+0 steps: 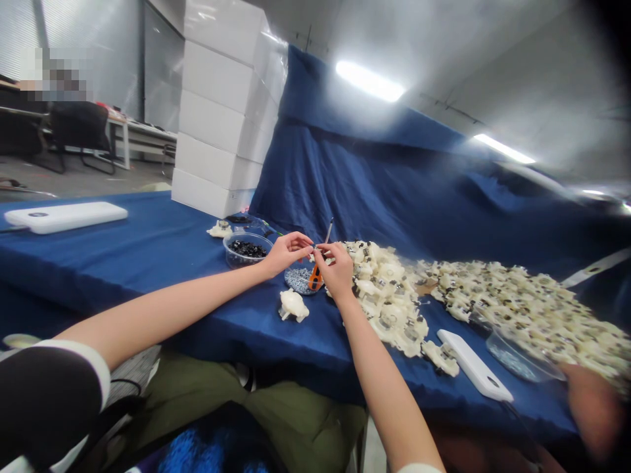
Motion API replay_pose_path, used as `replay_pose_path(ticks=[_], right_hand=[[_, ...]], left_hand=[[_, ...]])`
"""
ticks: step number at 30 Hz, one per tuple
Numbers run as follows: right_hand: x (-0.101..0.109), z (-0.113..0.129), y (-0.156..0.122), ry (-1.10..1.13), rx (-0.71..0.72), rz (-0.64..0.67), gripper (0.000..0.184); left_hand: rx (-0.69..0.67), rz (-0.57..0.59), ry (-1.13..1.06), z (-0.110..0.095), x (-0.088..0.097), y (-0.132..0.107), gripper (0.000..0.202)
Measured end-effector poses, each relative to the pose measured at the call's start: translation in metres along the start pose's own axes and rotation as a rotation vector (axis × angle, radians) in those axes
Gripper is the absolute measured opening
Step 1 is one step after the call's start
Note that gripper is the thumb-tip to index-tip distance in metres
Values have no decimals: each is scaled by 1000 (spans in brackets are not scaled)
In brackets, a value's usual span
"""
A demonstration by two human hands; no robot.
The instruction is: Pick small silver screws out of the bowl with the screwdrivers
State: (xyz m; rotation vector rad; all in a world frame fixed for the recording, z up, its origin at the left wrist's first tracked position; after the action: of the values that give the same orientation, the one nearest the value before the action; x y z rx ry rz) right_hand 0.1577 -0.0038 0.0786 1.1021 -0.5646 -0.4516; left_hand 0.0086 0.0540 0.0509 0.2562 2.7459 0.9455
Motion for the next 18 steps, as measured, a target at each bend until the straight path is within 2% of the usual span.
replay_pose_path(ticks=[5,7,10,12,18], right_hand=[[11,-9,2,11,-65,-131,24],[17,-13,3,34,-100,-204,26],[27,-17,4,46,-137,-311,26],[32,-20,4,51,-162,-360,26],[37,-23,5,61,-199,-430,25]], left_hand=[[17,-27,0,4,0,2,41],[-14,4,83,2,-2,1,35],[-147,83,316,-8,-8,-3,24],[-191,183,454,-12,-14,-5,22],[-57,642,727,-2,-37,-10,23]])
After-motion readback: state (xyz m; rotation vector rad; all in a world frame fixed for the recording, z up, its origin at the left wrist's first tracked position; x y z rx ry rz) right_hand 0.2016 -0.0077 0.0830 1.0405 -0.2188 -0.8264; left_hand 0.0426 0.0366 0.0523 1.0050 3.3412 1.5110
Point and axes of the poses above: each hand's wrist, its own y-axis towards the middle knuckle, its own x-axis out of the back of the hand, z = x × y, the point moved 8 cm from there along y, towards the middle knuckle, and after that the axes turned 10 degrees about -z, right-handed, at the moved point
